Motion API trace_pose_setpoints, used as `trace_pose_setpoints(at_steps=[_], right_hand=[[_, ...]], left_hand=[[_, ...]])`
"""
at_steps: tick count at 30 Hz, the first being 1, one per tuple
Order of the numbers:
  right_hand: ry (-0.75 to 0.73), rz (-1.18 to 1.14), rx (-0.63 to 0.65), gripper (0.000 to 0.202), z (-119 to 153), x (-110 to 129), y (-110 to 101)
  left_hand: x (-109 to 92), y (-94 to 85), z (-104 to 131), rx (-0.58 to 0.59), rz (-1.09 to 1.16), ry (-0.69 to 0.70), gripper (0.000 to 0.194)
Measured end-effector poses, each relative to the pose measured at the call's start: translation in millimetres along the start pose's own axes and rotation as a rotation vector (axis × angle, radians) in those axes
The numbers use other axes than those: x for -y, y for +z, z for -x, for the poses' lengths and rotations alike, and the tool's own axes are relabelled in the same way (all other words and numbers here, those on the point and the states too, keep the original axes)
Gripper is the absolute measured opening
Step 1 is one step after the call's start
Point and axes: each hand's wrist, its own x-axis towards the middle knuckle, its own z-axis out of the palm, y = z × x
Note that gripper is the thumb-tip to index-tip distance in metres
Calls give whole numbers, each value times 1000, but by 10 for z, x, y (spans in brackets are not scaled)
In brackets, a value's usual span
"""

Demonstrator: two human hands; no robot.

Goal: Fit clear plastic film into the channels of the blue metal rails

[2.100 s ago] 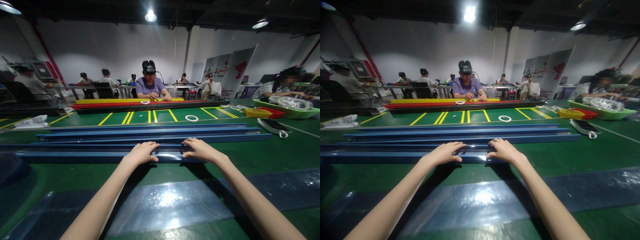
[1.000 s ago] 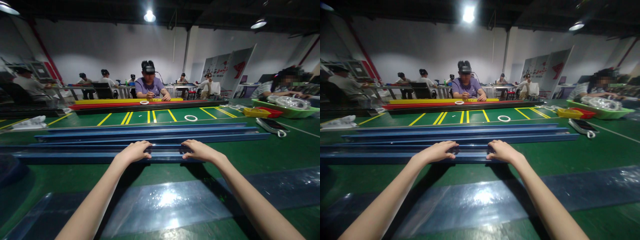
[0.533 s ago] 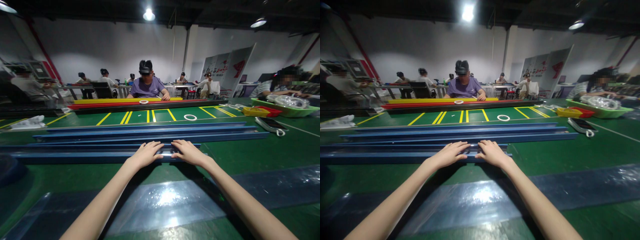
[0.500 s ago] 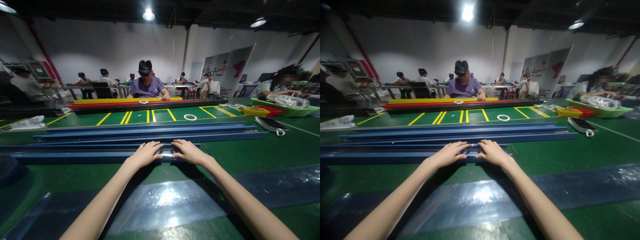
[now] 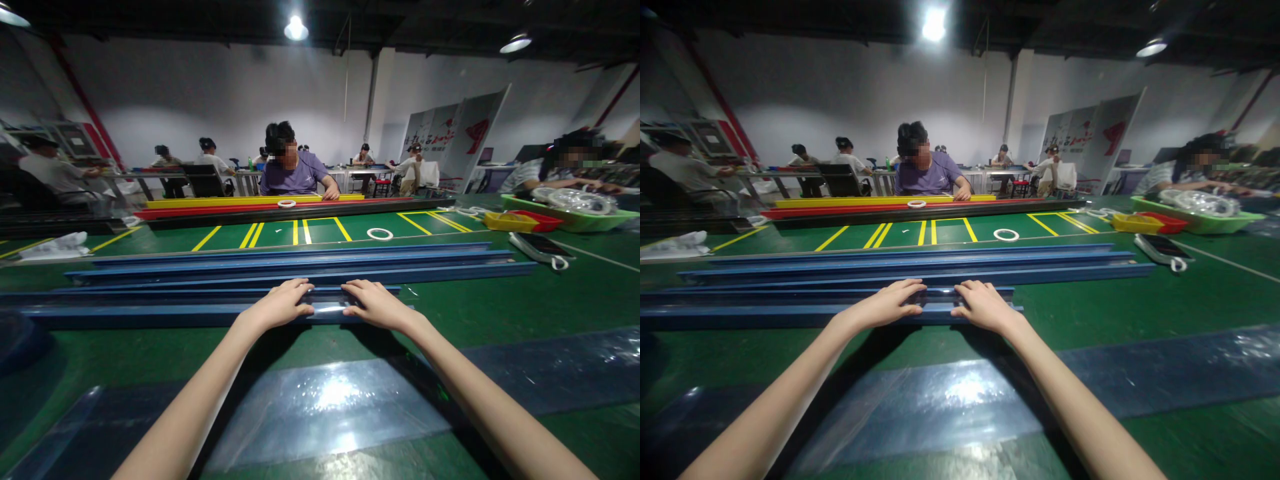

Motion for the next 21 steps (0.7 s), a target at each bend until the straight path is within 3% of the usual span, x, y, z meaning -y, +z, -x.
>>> trace_pose_setpoints(at_steps=[6,12,18,21], right_hand=[[-15,-6,-49,50,-12,55,47],[-16,-55,-68,51,2,-46,22],[201,-167,-273,34,9,-426,-131],[287,-453,-393,27,24,-744,-96]], left_hand=[[-176,118,-51,-34,-17,48,47],[-148,66,-33,-7,-41,48,47],[-92,2,4,33,-66,18,47],[-104,5,13,50,-95,4,46]])
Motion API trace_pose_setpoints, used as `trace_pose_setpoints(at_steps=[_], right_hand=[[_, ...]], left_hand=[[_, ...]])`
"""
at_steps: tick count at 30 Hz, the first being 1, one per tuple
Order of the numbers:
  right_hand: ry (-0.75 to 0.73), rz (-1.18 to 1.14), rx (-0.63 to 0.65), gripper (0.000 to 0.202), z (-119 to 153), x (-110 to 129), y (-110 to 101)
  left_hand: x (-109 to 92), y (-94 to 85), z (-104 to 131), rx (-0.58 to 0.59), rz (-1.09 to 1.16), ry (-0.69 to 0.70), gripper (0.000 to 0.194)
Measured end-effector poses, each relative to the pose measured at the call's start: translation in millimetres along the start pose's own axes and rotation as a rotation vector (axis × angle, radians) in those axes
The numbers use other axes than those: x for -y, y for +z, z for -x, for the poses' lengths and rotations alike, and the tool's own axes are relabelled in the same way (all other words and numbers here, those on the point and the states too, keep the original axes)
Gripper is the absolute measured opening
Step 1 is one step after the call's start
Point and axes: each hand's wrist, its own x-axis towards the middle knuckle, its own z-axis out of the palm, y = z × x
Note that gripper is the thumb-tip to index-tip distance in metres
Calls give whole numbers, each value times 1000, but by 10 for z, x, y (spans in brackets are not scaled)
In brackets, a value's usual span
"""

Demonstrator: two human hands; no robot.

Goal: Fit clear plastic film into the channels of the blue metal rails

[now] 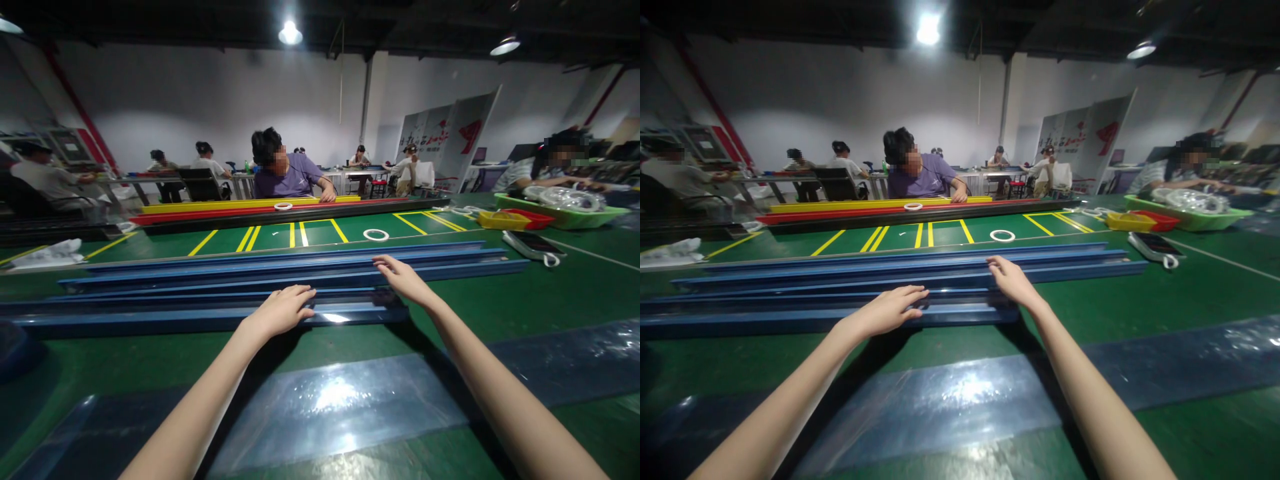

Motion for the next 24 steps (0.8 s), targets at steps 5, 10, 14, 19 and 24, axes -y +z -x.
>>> trace_pose_setpoints(at_steps=[5,10,14,19,24], right_hand=[[305,-511,-134,21,63,-601,44],[367,-697,-140,32,202,-822,134],[351,-646,-100,38,214,-770,161],[365,-576,-18,38,183,-777,168],[341,-467,6,35,187,-795,175]], left_hand=[[-132,67,-19,-143,-54,-25,41],[-348,229,-88,-387,-111,76,37],[-534,439,-141,-532,-127,177,38],[-644,637,-159,-672,-151,213,36],[-647,665,-160,-713,-127,194,36]])
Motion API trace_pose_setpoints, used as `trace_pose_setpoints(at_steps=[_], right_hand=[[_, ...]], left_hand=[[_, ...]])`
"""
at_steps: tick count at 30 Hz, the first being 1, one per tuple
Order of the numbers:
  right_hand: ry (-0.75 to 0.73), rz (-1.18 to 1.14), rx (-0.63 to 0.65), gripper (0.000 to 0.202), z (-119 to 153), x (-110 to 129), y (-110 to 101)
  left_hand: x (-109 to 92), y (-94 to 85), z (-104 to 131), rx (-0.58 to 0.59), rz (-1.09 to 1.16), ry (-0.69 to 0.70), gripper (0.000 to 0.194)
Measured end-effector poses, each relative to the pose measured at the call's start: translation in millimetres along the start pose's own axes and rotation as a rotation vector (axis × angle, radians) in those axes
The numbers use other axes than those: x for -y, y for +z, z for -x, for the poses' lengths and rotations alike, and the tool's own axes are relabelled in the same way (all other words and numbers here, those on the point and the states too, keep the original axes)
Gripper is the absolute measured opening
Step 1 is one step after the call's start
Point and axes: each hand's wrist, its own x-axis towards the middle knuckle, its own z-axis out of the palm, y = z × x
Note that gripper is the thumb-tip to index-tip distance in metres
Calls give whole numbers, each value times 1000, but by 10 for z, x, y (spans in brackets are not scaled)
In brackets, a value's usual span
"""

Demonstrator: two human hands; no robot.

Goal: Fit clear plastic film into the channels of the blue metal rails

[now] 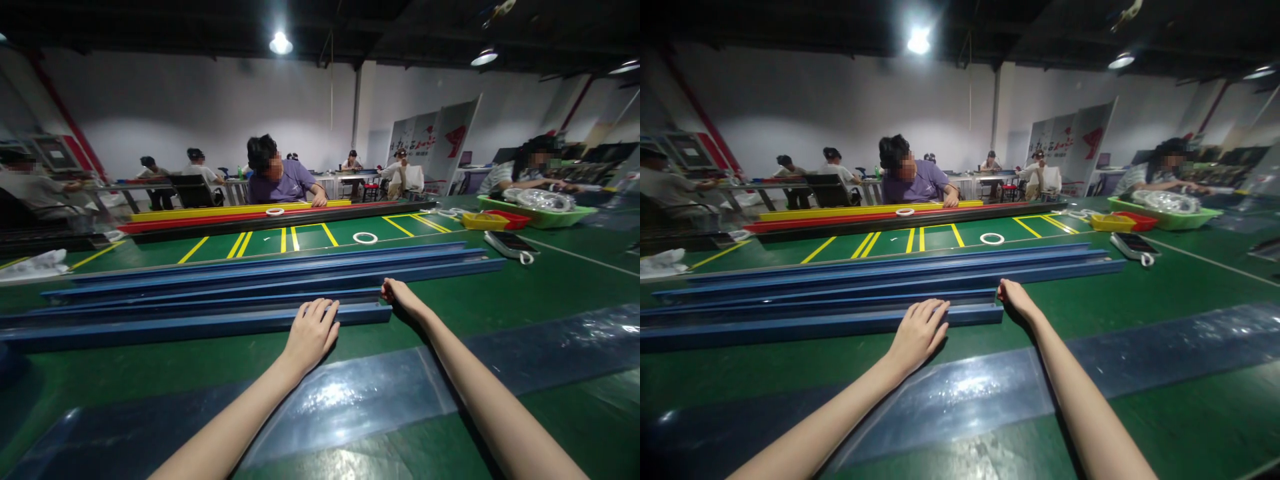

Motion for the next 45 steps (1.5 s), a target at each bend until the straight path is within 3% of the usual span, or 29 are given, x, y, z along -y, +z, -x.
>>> trace_pose_setpoints(at_steps=[7,11,18,37,45], right_hand=[[-140,74,42,38,139,81,21],[-99,-11,98,46,224,177,0],[-136,93,221,44,312,268,-40],[-85,42,199,40,257,170,-89],[-101,71,267,40,269,194,-102]], left_hand=[[-8,-11,-4,4,-18,-10,32],[1,-16,8,-6,-50,-29,32],[9,-14,17,14,-82,-38,32],[23,-31,24,76,-105,-43,36],[28,-32,21,69,-91,-70,35]])
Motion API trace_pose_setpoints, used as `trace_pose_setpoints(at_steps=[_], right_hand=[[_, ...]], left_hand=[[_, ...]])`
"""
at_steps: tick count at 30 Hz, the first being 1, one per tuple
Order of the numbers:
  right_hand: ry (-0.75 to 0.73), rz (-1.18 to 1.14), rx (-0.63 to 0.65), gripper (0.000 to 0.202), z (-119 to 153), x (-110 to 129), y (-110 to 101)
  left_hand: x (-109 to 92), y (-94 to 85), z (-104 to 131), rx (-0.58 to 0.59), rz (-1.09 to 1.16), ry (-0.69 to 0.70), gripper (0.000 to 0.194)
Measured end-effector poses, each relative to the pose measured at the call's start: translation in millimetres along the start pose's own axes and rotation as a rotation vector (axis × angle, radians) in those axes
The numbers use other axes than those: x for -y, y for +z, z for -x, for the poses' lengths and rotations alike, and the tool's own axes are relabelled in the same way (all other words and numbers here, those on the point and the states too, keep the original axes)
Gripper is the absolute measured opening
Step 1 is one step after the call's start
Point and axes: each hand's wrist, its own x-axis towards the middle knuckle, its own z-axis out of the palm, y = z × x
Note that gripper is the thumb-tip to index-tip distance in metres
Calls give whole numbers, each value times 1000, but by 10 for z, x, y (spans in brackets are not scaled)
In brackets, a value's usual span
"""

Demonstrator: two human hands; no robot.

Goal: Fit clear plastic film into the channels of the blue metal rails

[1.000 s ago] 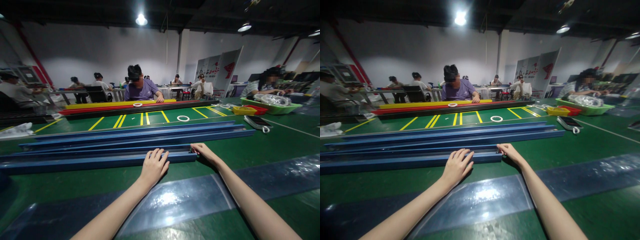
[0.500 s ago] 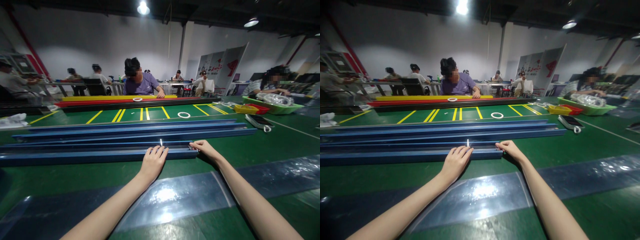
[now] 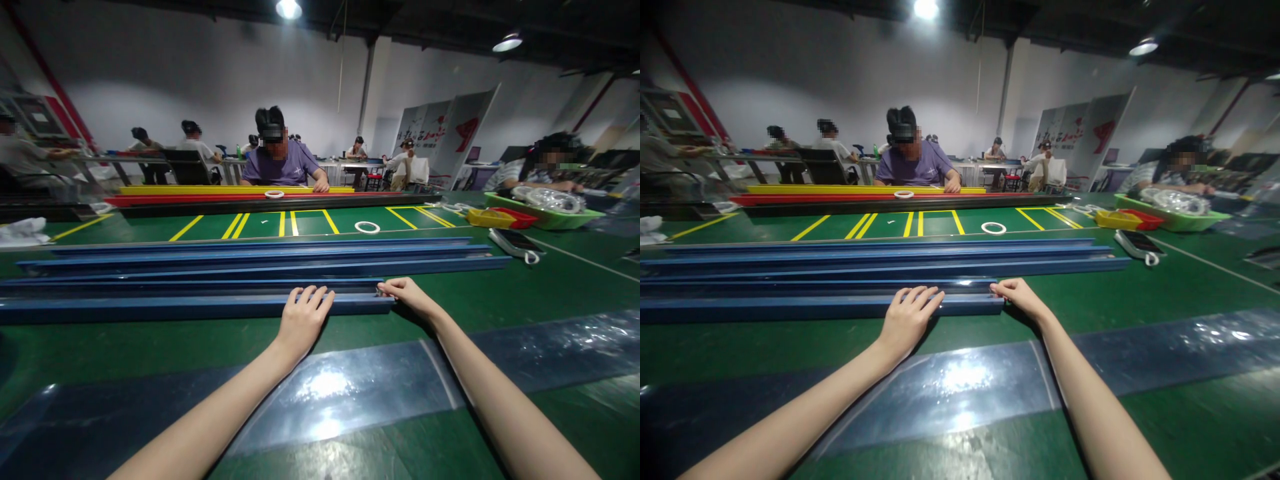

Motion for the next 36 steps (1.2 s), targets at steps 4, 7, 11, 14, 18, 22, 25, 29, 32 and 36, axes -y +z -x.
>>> trace_pose_setpoints(at_steps=[4,7,11,14,18,22,25,29,32,36], right_hand=[[21,30,8,43,-2,10,2],[11,46,13,44,-2,22,9],[2,57,28,45,-3,21,5],[35,108,44,46,-9,-4,-11],[89,212,61,48,-17,-42,-21],[90,236,47,47,-24,-56,-12],[87,221,32,45,-23,-54,-8],[65,123,-8,38,-18,-53,-26],[43,74,-28,34,-16,-62,-48],[40,57,-16,31,-21,-90,-59]], left_hand=[[14,39,-5,-32,-34,29,32],[29,83,-9,-107,-90,60,29],[31,111,-19,-194,-115,43,22],[12,95,-22,-201,-125,-20,17],[-13,65,-21,-171,-123,-72,14],[-7,58,-19,-141,-118,-57,14],[7,61,-18,-133,-124,-38,15],[15,60,-19,-125,-136,-25,15],[13,55,-21,-113,-146,-26,15],[11,48,-22,-94,-155,-35,16]])
